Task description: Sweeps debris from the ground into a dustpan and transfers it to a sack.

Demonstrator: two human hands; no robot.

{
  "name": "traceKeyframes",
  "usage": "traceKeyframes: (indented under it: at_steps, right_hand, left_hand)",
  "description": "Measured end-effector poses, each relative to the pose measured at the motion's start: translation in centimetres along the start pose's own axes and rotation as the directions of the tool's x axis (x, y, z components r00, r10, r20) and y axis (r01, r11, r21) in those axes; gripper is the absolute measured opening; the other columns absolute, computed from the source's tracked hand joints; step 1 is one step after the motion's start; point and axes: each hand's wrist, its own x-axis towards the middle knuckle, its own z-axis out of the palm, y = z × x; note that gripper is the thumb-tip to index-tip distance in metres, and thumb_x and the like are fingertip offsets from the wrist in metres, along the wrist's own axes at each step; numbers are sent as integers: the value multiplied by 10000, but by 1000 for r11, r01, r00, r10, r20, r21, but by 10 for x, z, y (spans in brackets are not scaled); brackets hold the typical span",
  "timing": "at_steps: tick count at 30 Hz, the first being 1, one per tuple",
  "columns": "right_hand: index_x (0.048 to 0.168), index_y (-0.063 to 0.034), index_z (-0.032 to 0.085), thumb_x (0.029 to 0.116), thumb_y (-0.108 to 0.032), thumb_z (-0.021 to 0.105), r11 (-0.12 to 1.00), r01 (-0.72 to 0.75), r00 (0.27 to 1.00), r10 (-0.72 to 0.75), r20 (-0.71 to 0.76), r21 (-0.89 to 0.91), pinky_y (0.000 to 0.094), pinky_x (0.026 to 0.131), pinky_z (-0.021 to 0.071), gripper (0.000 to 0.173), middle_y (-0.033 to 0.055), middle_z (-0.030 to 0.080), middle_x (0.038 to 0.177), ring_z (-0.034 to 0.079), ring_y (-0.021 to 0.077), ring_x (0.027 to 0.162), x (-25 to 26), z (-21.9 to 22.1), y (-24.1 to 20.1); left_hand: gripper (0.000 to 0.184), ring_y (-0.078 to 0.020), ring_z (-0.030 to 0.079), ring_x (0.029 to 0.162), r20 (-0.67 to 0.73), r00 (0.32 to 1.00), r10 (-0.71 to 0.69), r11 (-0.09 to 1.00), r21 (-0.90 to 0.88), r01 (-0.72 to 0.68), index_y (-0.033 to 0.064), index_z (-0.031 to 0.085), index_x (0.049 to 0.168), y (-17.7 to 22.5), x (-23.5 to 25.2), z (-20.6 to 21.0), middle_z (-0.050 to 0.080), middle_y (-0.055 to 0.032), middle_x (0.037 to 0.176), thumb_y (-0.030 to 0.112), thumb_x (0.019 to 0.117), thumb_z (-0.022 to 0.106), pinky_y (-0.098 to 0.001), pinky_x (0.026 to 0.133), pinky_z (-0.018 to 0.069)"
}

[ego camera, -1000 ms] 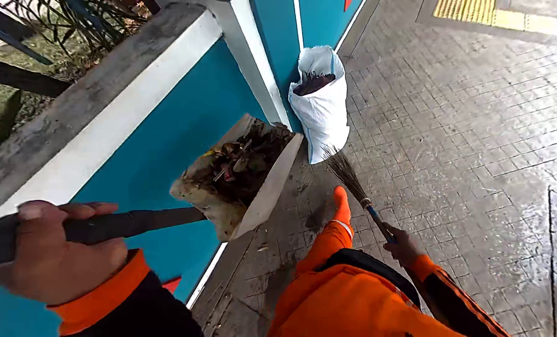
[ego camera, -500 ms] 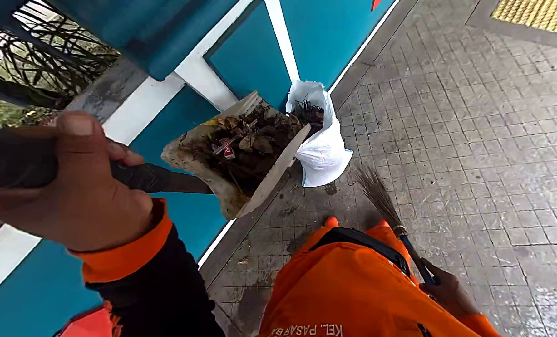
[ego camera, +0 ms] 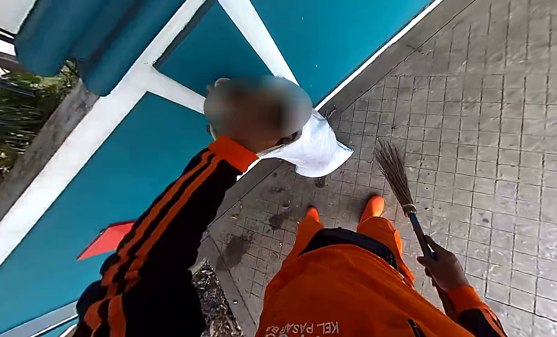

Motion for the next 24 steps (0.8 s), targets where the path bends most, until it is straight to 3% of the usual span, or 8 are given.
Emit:
traceKeyframes:
  at_steps: [2, 6, 10, 12, 17, 20, 22, 24]
  right_hand:
    - [1612, -190, 374, 922, -37, 721, 1000, -1, 1000, 2, 26, -18, 505, 582, 551, 787, 239, 677, 940, 625, 306, 608, 11, -22, -2]
    - [1608, -192, 383, 918, -43, 722, 999, 29, 998, -27, 65, -28, 490, 574, 555, 784, 224, 677, 918, 622, 289, 590, 23, -44, 1]
    - [1608, -181, 382, 920, -54, 723, 999, 26, 994, -22, 106, -37, 491, 592, 558, 778, 220, 688, 932, 627, 286, 596, 23, -44, 2]
    - [1605, -169, 387, 915, -45, 723, 998, 21, 992, -14, 125, -54, 493, 608, 557, 778, 228, 684, 940, 629, 291, 609, 23, -40, 1]
    - [1610, -163, 369, 923, -57, 723, 990, 17, 980, 12, 198, -143, 451, 585, 561, 781, 219, 684, 961, 630, 264, 595, 21, -22, -11]
    - [1608, -160, 372, 919, -68, 731, 976, 22, 970, 32, 239, -218, 446, 575, 559, 782, 219, 680, 977, 626, 261, 595, 20, -5, -21]
    - [1600, -154, 386, 914, -64, 728, 959, 35, 965, 41, 260, -280, 438, 579, 560, 772, 217, 683, 983, 628, 255, 601, 15, 12, -28]
    - [1603, -160, 376, 925, -54, 720, 939, 40, 952, 68, 298, -342, 420, 573, 549, 767, 215, 672, 992, 613, 242, 600, 6, 38, -39]
  left_hand:
    - [282, -410, 705, 779, 237, 970, 63, 998, -4, -63, -56, 665, 888, 4, 22, 32, 703, -242, 832, 177, 778, 779, -600, 713, 562]
    - [249, -432, 696, 770, 583, 802, 133, 978, 52, -200, -28, 634, 829, 18, 50, 65, 676, -222, 793, 143, 760, 802, -619, 664, 536]
    - [272, -376, 665, 646, 658, 721, 215, 945, 46, -324, 3, 586, 761, 32, 59, 61, 620, -177, 684, 180, 755, 792, -524, 556, 506]
    - [270, -374, 659, 634, 659, 719, 219, 944, 44, -328, 3, 576, 766, 40, 60, 48, 611, -176, 678, 179, 760, 780, -516, 546, 503]
    - [327, -391, 611, 597, 406, 905, 123, 980, 93, -175, -44, 563, 781, 51, 48, -32, 594, -216, 678, 255, 815, 691, -547, 512, 470]
    - [482, -316, 621, 687, 147, 986, -84, 975, 216, 51, -70, 603, 955, 40, 0, -111, 636, -241, 802, 411, 949, 640, -500, 611, 498]
    - [482, -241, 681, 843, -99, 952, -291, 903, 301, 307, -27, 644, 1109, 16, -67, -160, 686, -191, 965, 439, 986, 645, -454, 770, 564]
    - [377, -137, 647, 883, -245, 849, -468, 831, 206, 517, -20, 635, 1155, -7, -154, -211, 661, -119, 1009, 338, 1040, 608, -347, 825, 550]
